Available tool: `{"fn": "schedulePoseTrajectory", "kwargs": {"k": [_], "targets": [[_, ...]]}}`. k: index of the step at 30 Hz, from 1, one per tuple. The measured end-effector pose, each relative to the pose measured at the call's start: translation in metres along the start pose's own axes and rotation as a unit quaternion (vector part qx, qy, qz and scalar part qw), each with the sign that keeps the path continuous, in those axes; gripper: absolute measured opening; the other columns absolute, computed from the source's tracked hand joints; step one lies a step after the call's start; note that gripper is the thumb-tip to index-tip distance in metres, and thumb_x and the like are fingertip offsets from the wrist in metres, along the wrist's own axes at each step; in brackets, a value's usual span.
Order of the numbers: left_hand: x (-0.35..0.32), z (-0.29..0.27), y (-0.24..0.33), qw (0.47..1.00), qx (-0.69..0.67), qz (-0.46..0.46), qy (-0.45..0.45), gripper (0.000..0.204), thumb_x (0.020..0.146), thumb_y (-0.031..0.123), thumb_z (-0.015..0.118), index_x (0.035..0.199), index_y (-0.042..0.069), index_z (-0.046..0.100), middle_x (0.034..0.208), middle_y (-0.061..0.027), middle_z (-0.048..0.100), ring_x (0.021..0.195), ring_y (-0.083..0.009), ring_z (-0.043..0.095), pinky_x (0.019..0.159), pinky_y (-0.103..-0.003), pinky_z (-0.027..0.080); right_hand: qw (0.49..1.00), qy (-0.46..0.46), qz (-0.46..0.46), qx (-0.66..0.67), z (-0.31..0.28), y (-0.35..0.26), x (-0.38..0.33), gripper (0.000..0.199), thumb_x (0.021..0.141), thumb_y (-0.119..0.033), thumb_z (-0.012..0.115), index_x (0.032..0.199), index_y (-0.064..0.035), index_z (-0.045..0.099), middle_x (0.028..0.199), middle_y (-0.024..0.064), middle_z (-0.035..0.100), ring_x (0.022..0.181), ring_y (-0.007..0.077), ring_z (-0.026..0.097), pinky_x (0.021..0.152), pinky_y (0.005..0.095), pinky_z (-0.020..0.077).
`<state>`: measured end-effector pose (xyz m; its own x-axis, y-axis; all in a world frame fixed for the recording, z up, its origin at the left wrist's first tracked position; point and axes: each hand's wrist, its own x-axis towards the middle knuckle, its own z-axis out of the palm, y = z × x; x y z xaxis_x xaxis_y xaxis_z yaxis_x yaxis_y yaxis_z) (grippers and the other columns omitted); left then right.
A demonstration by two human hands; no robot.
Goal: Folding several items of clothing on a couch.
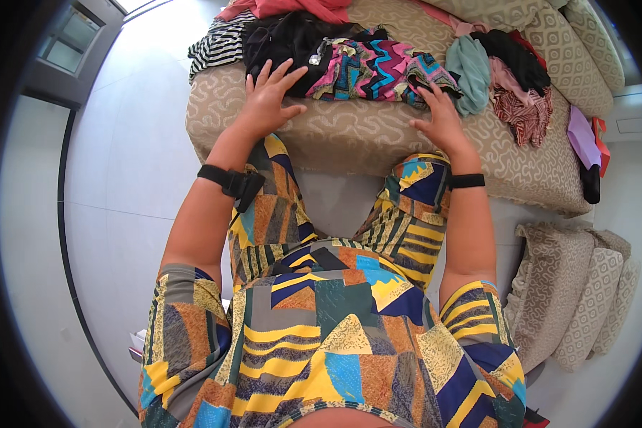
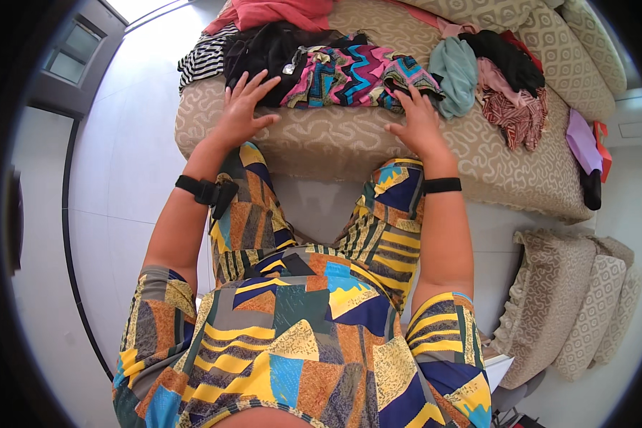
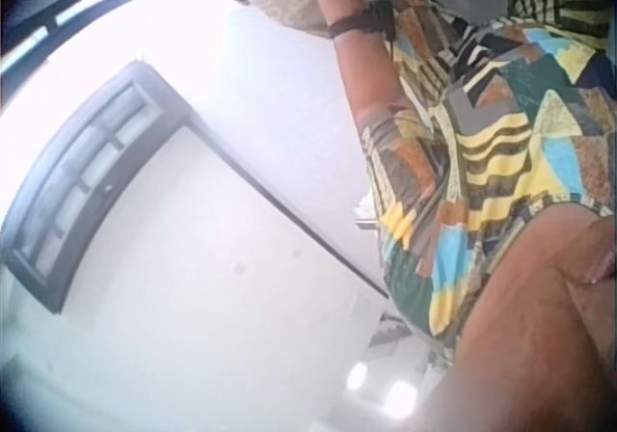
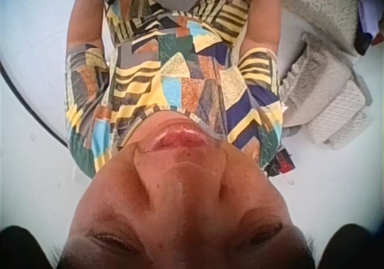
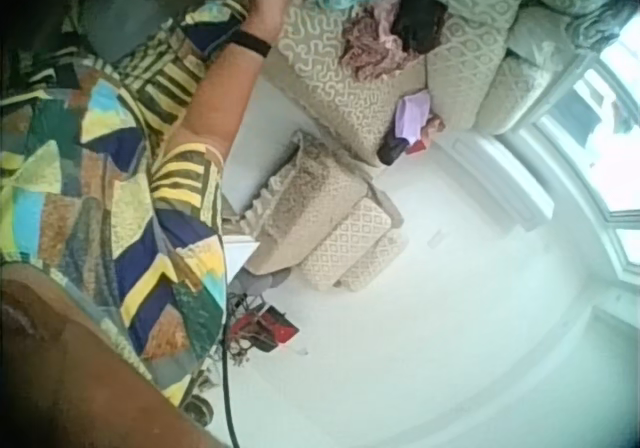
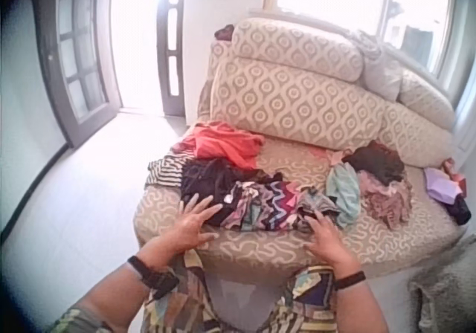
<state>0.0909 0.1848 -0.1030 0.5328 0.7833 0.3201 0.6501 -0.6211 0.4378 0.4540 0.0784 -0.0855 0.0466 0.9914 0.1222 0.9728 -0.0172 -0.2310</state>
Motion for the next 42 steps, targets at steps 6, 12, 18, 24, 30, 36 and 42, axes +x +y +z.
{"fn": "schedulePoseTrajectory", "kwargs": {"k": [6,12,18,24,30,36,42], "targets": [[0.006,0.012,-0.004,0.995,0.063,-0.071,-0.042,0.083,0.074,0.024,0.076,0.145,0.036,0.034,0.154,-0.0028,0.029,0.142,-0.0358,0.021,0.109,-0.066,0.017,0.999,0.021,0.031,-0.009,0.013,0.007,0.001,0.077,0.071,-0.023,0.077,0.141,-0.0209,0.043,0.144,0.0111,0.042,0.125,0.0392,0.043,0.103,0.0481,0.0373],[0.026,0.021,-0.025,0.993,0.082,-0.071,0.051,0.058,0.075,0.011,0.068,0.129,0.026,0.055,0.129,-0.0064,0.057,0.123,-0.0283,0.050,0.104,-0.057,0.032,0.991,0.083,0.074,-0.071,0.013,-0.014,0.019,0.045,0.077,-0.016,0.070,0.121,-0.0144,0.061,0.115,0.0102,0.058,0.103,0.0361,0.054,0.088,0.0466,0.0470],[0.023,0.001,-0.013,0.989,-0.014,-0.143,0.019,0.037,0.075,0.003,0.056,0.109,0.014,0.068,0.099,-0.0108,0.070,0.100,-0.0301,0.063,0.090,-0.040,0.048,0.988,0.150,0.021,0.016,0.025,0.015,0.020,0.023,0.079,-0.005,0.059,0.100,-0.0059,0.069,0.100,0.0144,0.062,0.098,0.0363,0.056,0.084,0.0423,0.0482],[-0.027,-0.011,0.005,1.000,-0.018,0.000,0.018,0.046,0.067,-0.004,0.057,0.110,0.010,0.067,0.115,-0.0073,0.066,0.109,-0.0288,0.059,0.094,-0.041,0.045,0.963,0.121,0.115,0.212,-0.004,0.027,-0.021,0.024,0.082,-0.005,0.057,0.103,-0.0023,0.066,0.094,0.0131,0.065,0.092,0.0276,0.062,0.084,0.0369,0.0481],[-0.048,0.006,0.027,1.000,0.006,-0.008,0.030,0.048,0.073,0.000,0.060,0.119,0.014,0.062,0.130,-0.0038,0.057,0.120,-0.0295,0.050,0.105,-0.044,0.035,0.752,0.118,0.301,0.574,-0.022,0.016,-0.049,0.028,0.090,-0.005,0.056,0.117,-0.0045,0.063,0.107,0.0056,0.063,0.093,0.0150,0.060,0.086,0.0269,0.0486],[-0.047,0.002,0.032,0.999,-0.008,-0.013,0.043,0.048,0.073,-0.002,0.057,0.119,0.012,0.063,0.128,-0.0047,0.059,0.120,-0.0298,0.051,0.104,-0.042,0.036,0.890,0.196,0.094,0.400,-0.062,-0.048,0.016,0.026,0.087,0.004,0.052,0.110,-0.0014,0.063,0.117,0.0088,0.062,0.104,0.0194,0.060,0.090,0.0304,0.0474],[-0.049,0.000,0.031,0.998,-0.011,-0.006,0.058,0.044,0.074,0.000,0.056,0.115,0.012,0.064,0.117,-0.0094,0.063,0.114,-0.0309,0.053,0.102,-0.042,0.038,0.924,0.037,-0.273,0.266,-0.033,-0.181,0.031,0.043,0.075,0.008,0.057,0.115,-0.0060,0.060,0.137,0.0148,0.049,0.129,0.0345,0.045,0.106,0.0395,0.0369]]}}
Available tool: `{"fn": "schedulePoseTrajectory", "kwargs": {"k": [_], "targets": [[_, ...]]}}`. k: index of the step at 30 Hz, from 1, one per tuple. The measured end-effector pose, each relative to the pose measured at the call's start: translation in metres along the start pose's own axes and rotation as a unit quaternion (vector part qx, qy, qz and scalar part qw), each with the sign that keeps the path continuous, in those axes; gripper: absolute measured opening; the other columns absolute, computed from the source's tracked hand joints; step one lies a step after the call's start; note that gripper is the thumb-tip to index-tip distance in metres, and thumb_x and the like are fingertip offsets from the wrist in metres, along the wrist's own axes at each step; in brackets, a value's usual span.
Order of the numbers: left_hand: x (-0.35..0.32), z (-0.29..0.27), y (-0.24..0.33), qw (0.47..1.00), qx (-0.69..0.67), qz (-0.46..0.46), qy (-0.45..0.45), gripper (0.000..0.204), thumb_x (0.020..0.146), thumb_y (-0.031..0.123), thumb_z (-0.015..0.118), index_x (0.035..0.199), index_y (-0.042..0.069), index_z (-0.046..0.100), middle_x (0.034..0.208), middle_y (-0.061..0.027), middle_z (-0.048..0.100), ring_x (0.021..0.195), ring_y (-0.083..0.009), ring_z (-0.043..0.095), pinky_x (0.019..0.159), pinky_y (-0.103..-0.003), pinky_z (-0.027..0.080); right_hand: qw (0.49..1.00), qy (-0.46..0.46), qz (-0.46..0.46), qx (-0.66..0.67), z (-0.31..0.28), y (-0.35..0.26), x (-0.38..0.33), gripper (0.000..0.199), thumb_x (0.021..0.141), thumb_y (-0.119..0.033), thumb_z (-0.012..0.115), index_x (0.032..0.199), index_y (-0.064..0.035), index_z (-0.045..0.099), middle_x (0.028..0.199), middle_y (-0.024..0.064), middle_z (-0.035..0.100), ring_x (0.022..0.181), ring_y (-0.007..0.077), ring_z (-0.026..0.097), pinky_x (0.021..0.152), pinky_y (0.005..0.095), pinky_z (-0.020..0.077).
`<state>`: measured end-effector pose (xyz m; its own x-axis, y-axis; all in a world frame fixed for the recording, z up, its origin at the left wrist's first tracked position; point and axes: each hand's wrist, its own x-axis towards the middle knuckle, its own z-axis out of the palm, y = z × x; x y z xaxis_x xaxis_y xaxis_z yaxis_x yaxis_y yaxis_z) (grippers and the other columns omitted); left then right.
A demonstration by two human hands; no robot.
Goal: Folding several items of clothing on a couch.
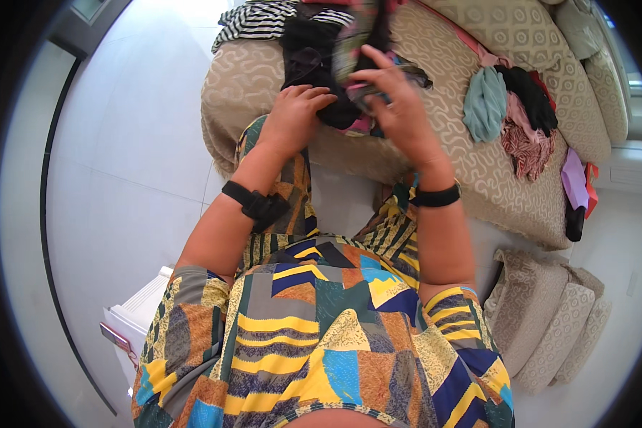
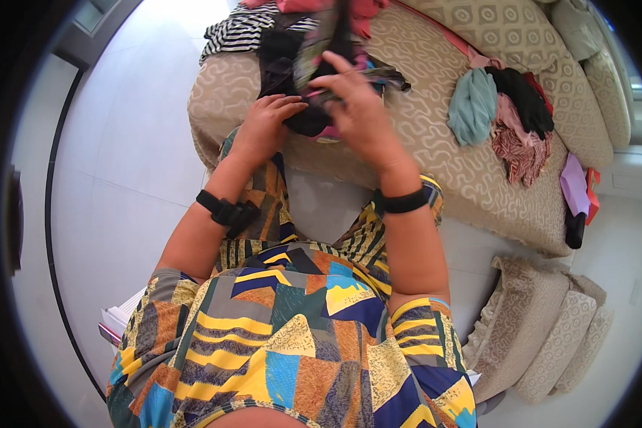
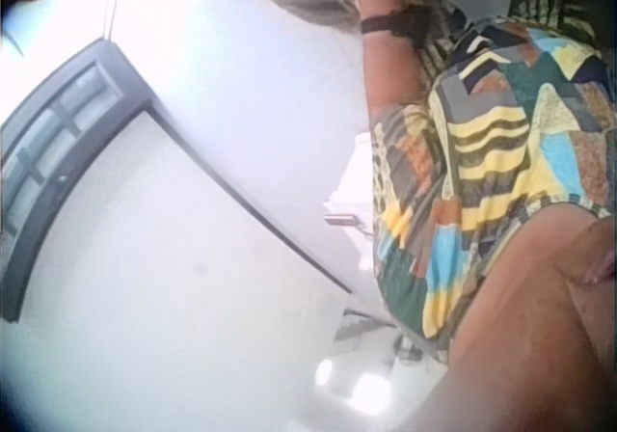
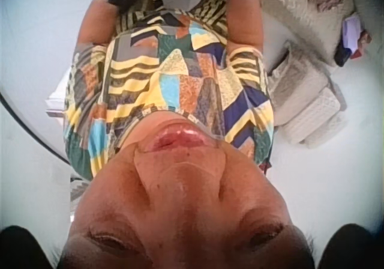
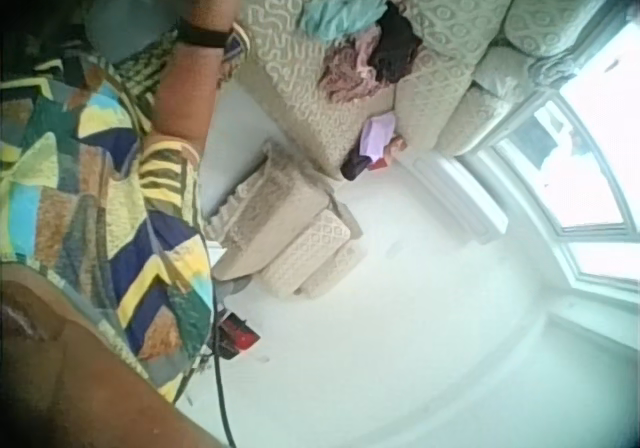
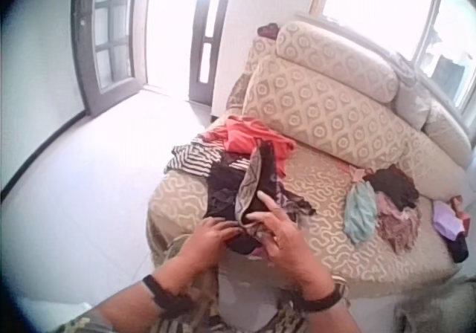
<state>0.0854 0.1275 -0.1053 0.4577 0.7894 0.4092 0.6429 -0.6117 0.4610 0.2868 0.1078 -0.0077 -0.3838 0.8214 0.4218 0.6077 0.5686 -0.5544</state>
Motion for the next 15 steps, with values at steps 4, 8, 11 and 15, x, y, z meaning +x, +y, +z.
{"fn": "schedulePoseTrajectory", "kwargs": {"k": [4,8,11,15], "targets": [[0.005,-0.008,0.008,0.998,0.013,-0.030,-0.046,0.032,0.078,0.006,0.055,0.107,0.011,0.066,0.104,-0.0131,0.065,0.107,-0.0321,0.054,0.096,-0.042,0.040,0.999,0.028,0.021,0.003,0.029,-0.002,-0.011,0.071,0.075,-0.009,0.073,0.140,-0.0097,0.042,0.141,0.0190,0.044,0.133,0.0359,0.038,0.108,0.0418,0.0334],[0.002,-0.007,0.004,0.998,-0.055,-0.022,0.031,0.028,0.078,0.008,0.055,0.103,0.011,0.066,0.097,-0.0141,0.066,0.100,-0.0326,0.056,0.091,-0.042,0.041,0.994,-0.068,0.063,-0.053,0.037,0.006,-0.035,0.084,0.067,-0.021,0.081,0.139,-0.0052,0.042,0.141,0.0168,0.044,0.133,0.0349,0.038,0.109,0.0441,0.0315],[0.009,-0.013,0.009,0.997,-0.053,-0.049,-0.011,0.026,0.079,0.008,0.055,0.103,0.011,0.066,0.093,-0.0127,0.066,0.095,-0.0329,0.058,0.089,-0.043,0.042,0.984,-0.072,0.064,-0.151,0.049,0.018,-0.046,0.082,0.067,-0.017,0.080,0.139,-0.0047,0.042,0.139,0.0173,0.046,0.132,0.0339,0.040,0.110,0.0443,0.0309],[0.012,-0.021,0.014,0.988,-0.138,-0.060,-0.041,0.027,0.078,0.002,0.058,0.104,0.004,0.064,0.097,-0.0175,0.065,0.094,-0.0382,0.059,0.086,-0.042,0.047,0.980,0.004,0.061,-0.191,0.061,0.029,-0.043,0.067,0.069,-0.007,0.074,0.131,-0.0028,0.049,0.131,0.0166,0.053,0.126,0.0329,0.046,0.108,0.0442,0.0324]]}}
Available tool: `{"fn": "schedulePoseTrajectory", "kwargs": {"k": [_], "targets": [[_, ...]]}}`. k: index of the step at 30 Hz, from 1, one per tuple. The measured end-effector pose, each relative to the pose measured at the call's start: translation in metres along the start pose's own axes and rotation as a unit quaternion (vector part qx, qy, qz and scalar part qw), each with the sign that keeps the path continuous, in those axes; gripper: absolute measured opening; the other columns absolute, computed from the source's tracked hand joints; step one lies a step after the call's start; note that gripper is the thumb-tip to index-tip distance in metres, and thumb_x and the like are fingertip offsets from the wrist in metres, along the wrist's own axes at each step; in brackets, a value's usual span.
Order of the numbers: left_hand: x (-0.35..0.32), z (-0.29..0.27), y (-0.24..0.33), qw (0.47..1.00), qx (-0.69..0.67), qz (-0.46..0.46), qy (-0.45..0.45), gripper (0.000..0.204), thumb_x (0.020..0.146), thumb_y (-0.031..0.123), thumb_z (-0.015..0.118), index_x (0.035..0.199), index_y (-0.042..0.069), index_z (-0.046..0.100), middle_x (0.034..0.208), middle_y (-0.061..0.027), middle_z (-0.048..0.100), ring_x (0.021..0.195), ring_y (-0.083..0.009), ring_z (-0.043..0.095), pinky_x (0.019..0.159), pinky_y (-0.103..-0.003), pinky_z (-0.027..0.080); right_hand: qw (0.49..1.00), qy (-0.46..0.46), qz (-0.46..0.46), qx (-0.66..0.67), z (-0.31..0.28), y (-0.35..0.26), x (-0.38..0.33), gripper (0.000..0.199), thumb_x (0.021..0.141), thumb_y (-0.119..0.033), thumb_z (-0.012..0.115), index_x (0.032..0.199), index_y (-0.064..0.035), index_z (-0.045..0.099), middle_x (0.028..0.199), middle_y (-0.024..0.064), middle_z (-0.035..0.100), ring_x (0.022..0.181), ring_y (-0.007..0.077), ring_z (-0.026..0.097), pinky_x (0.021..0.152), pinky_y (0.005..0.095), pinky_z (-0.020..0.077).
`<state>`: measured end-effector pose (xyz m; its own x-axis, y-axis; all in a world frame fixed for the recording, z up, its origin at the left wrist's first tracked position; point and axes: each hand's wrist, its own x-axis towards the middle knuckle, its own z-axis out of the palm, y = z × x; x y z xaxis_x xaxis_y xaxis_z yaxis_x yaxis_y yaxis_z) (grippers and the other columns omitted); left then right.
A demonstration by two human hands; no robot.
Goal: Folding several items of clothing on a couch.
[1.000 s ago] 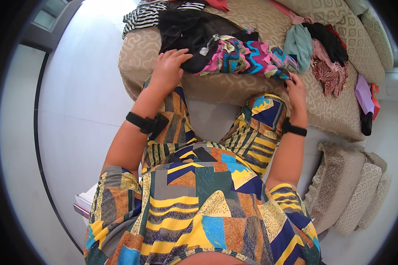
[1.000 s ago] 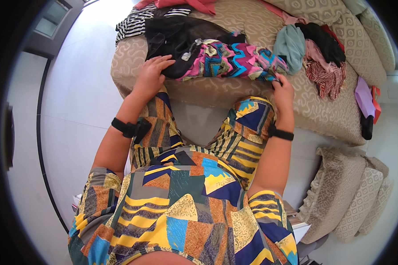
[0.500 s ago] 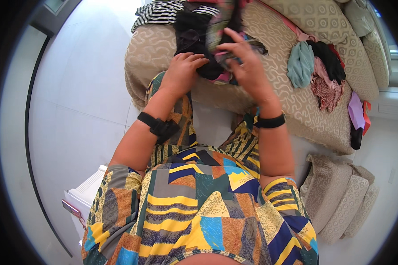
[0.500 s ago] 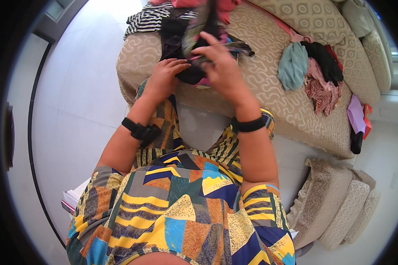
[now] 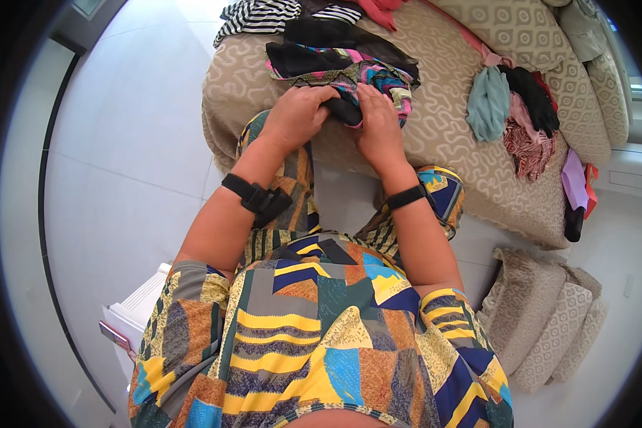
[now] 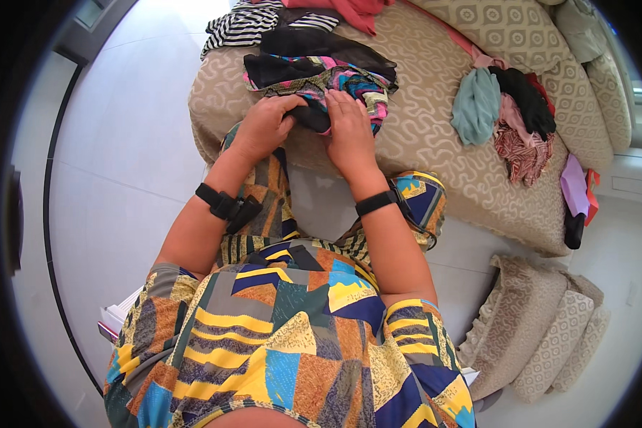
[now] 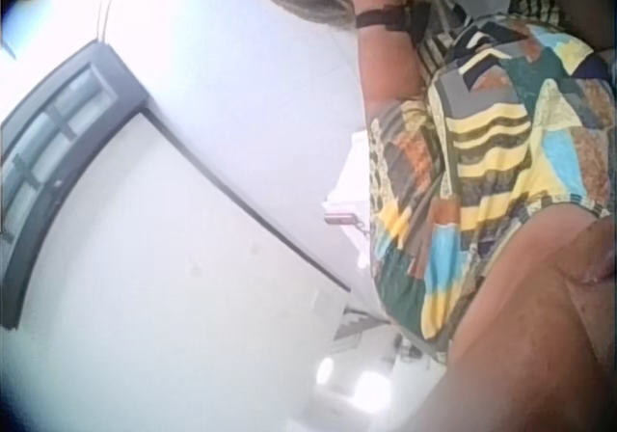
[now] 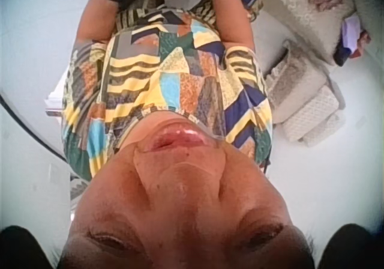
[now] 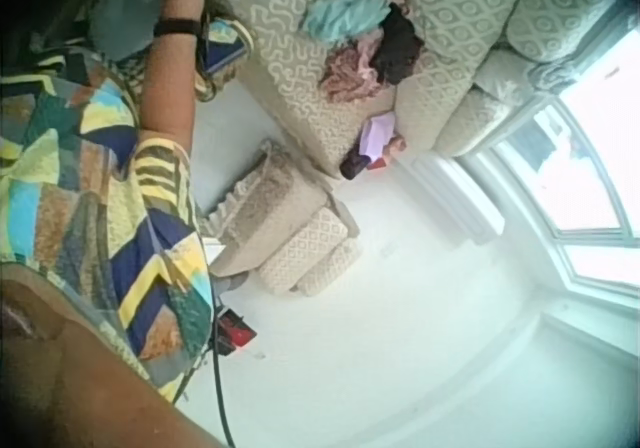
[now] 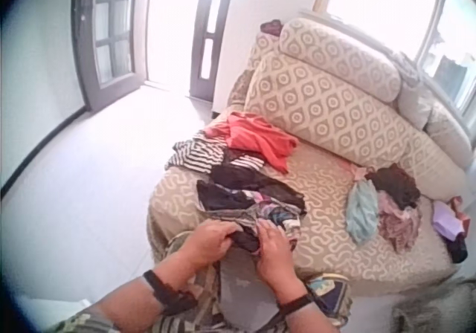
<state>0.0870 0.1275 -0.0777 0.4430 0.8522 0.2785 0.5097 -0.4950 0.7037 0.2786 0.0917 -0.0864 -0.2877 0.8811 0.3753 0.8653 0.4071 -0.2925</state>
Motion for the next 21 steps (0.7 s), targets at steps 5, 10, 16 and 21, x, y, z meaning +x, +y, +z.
{"fn": "schedulePoseTrajectory", "kwargs": {"k": [5,10,16,21], "targets": [[-0.010,0.000,-0.003,0.993,-0.115,0.010,-0.013,0.024,0.080,0.000,0.062,0.103,0.001,0.062,0.093,-0.0158,0.066,0.091,-0.0325,0.064,0.083,-0.034,0.049,1.000,0.008,0.020,0.014,-0.011,-0.002,-0.004,0.040,0.073,0.005,0.058,0.112,-0.0022,0.061,0.105,0.0133,0.066,0.103,0.0325,0.060,0.092,0.0411,0.0450],[-0.013,0.003,-0.010,0.972,-0.207,0.057,0.094,0.017,0.086,0.011,0.065,0.101,0.003,0.065,0.093,-0.0103,0.067,0.087,-0.0226,0.064,0.081,-0.030,0.049,0.982,-0.079,0.097,0.140,-0.039,-0.008,-0.014,0.037,0.077,0.004,0.056,0.113,-0.0033,0.060,0.103,0.0142,0.066,0.096,0.0348,0.061,0.082,0.0400,0.0489],[-0.007,0.000,-0.020,0.921,-0.331,0.021,0.204,0.031,0.101,0.015,0.044,0.129,0.001,0.047,0.115,-0.0097,0.062,0.111,-0.0174,0.056,0.099,-0.029,0.041,0.941,-0.038,0.155,0.299,-0.069,0.012,0.030,0.030,0.085,-0.001,0.056,0.115,-0.0024,0.058,0.099,0.0141,0.066,0.087,0.0258,0.063,0.078,0.0324,0.0487],[-0.004,0.004,-0.025,0.930,-0.283,-0.035,0.232,0.028,0.100,0.013,0.046,0.125,0.001,0.049,0.113,-0.0091,0.064,0.108,-0.0163,0.058,0.096,-0.028,0.043,0.870,0.068,0.383,0.303,-0.039,0.099,0.037,0.045,0.088,-0.015,0.061,0.129,0.0006,0.051,0.112,0.0103,0.064,0.101,0.0191,0.059,0.088,0.0299,0.0460]]}}
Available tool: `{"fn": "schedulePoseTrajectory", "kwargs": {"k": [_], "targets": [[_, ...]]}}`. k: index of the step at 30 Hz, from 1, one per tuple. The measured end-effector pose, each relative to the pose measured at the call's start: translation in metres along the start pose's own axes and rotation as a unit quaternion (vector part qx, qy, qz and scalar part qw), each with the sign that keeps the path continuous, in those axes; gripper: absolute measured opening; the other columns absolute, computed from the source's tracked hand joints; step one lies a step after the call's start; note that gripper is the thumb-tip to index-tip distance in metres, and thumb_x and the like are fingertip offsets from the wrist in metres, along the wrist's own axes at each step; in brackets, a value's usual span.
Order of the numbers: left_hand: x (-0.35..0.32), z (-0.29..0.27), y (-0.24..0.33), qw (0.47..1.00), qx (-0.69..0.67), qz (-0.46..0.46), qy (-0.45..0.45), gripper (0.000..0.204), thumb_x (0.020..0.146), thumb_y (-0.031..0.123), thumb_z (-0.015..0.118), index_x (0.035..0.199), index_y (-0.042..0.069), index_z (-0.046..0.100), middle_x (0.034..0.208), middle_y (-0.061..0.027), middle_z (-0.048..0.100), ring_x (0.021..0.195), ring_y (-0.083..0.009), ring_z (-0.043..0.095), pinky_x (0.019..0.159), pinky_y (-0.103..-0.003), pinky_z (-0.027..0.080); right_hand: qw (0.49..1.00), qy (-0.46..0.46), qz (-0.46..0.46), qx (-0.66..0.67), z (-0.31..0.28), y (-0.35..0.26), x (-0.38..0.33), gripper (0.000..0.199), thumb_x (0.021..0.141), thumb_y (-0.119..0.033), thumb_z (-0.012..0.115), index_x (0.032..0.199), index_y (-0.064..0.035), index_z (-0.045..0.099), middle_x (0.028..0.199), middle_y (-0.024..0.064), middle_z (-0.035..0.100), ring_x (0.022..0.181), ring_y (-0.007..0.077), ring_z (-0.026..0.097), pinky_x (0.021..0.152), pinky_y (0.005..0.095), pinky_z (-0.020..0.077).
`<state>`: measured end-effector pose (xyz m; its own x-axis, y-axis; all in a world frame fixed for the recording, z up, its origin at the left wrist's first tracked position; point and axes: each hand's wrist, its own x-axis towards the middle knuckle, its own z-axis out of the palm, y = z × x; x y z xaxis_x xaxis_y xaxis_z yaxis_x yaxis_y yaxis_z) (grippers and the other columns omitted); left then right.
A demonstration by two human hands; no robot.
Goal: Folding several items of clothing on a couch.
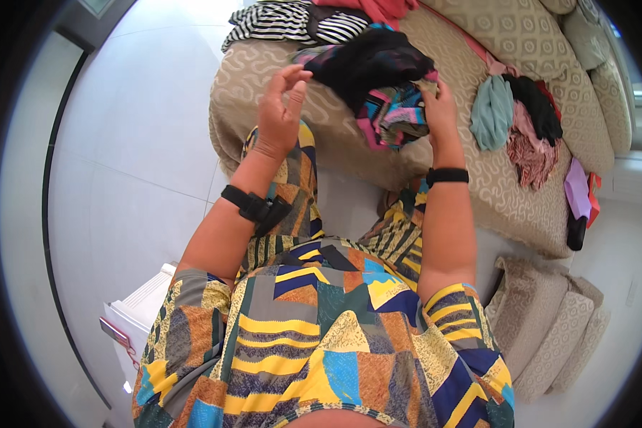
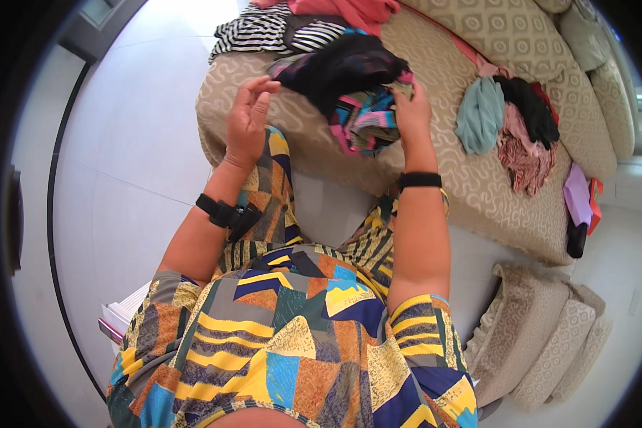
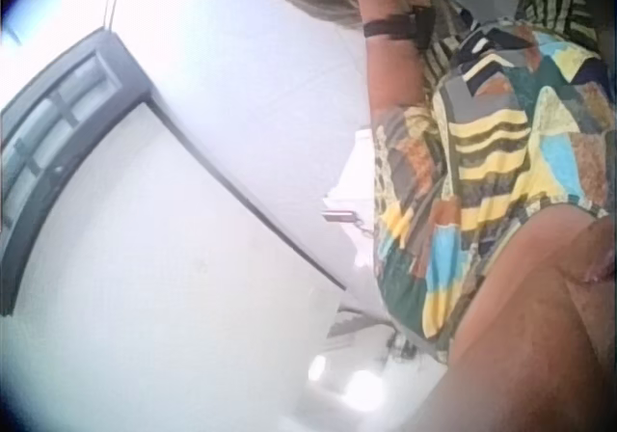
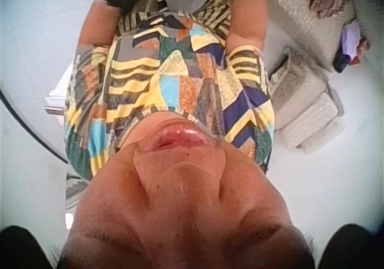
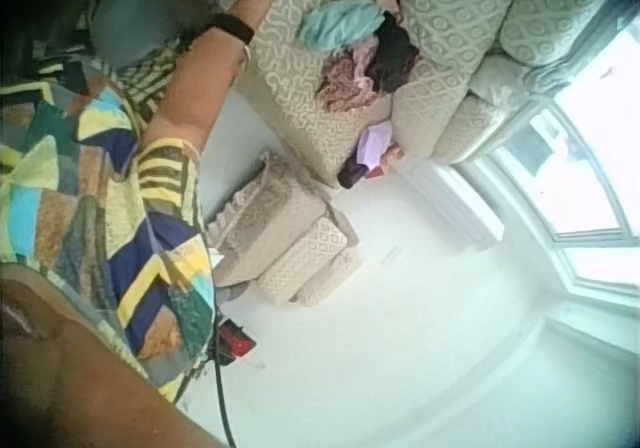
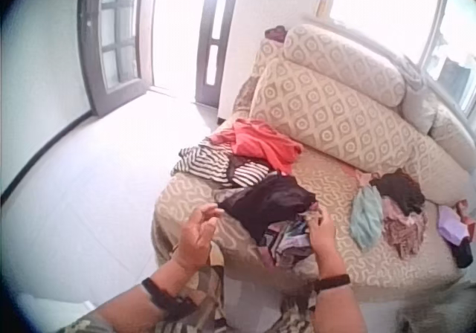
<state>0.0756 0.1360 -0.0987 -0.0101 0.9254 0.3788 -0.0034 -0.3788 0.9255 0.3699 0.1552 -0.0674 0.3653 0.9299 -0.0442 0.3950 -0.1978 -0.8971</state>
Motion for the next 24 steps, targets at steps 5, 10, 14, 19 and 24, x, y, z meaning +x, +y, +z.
{"fn": "schedulePoseTrajectory", "kwargs": {"k": [5,10,14,19,24], "targets": [[-0.002,0.003,0.007,0.998,0.043,0.012,0.035,0.023,0.095,0.012,0.053,0.116,0.002,0.056,0.100,-0.0098,0.068,0.094,-0.0209,0.064,0.085,-0.031,0.048,0.968,0.057,-0.202,-0.141,0.025,-0.020,-0.043,0.062,0.081,-0.030,0.071,0.133,-0.0032,0.049,0.130,0.0236,0.052,0.122,0.0341,0.050,0.105,0.0392,0.0368],[-0.002,0.006,0.012,0.995,0.102,0.003,-0.003,0.023,0.092,0.009,0.054,0.114,0.002,0.057,0.095,-0.0121,0.067,0.092,-0.0261,0.065,0.083,-0.033,0.049,0.830,-0.076,-0.197,-0.516,0.063,-0.034,-0.091,0.092,0.065,-0.043,0.083,0.143,-0.0187,0.040,0.148,0.0187,0.034,0.136,0.0460,0.028,0.108,0.0619,0.0234],[-0.005,0.007,0.015,0.993,0.106,-0.021,-0.046,0.022,0.092,0.005,0.054,0.113,0.002,0.058,0.095,-0.0098,0.069,0.090,-0.0188,0.066,0.079,-0.030,0.049,0.840,-0.077,-0.180,-0.506,0.056,-0.025,-0.077,0.086,0.067,-0.033,0.082,0.142,-0.0274,0.041,0.150,0.0125,0.033,0.136,0.0491,0.027,0.104,0.0625,0.0296],[-0.004,0.007,0.014,0.995,0.084,-0.034,-0.048,0.020,0.091,0.004,0.054,0.110,0.002,0.060,0.087,-0.0091,0.069,0.082,-0.0187,0.067,0.073,-0.029,0.050,0.831,-0.045,-0.272,-0.484,0.028,-0.001,-0.047,0.066,0.070,-0.001,0.063,0.132,-0.0204,0.051,0.138,0.0078,0.051,0.122,0.0388,0.050,0.092,0.0456,0.0483],[-0.005,0.003,0.015,0.993,0.077,-0.058,-0.062,0.019,0.090,0.008,0.054,0.107,0.002,0.059,0.085,-0.0104,0.068,0.079,-0.0225,0.066,0.072,-0.032,0.051,0.919,-0.045,-0.191,-0.343,0.005,-0.016,-0.053,0.046,0.077,-0.004,0.058,0.122,-0.0145,0.058,0.115,0.0148,0.064,0.100,0.0339,0.062,0.084,0.0400,0.0502]]}}
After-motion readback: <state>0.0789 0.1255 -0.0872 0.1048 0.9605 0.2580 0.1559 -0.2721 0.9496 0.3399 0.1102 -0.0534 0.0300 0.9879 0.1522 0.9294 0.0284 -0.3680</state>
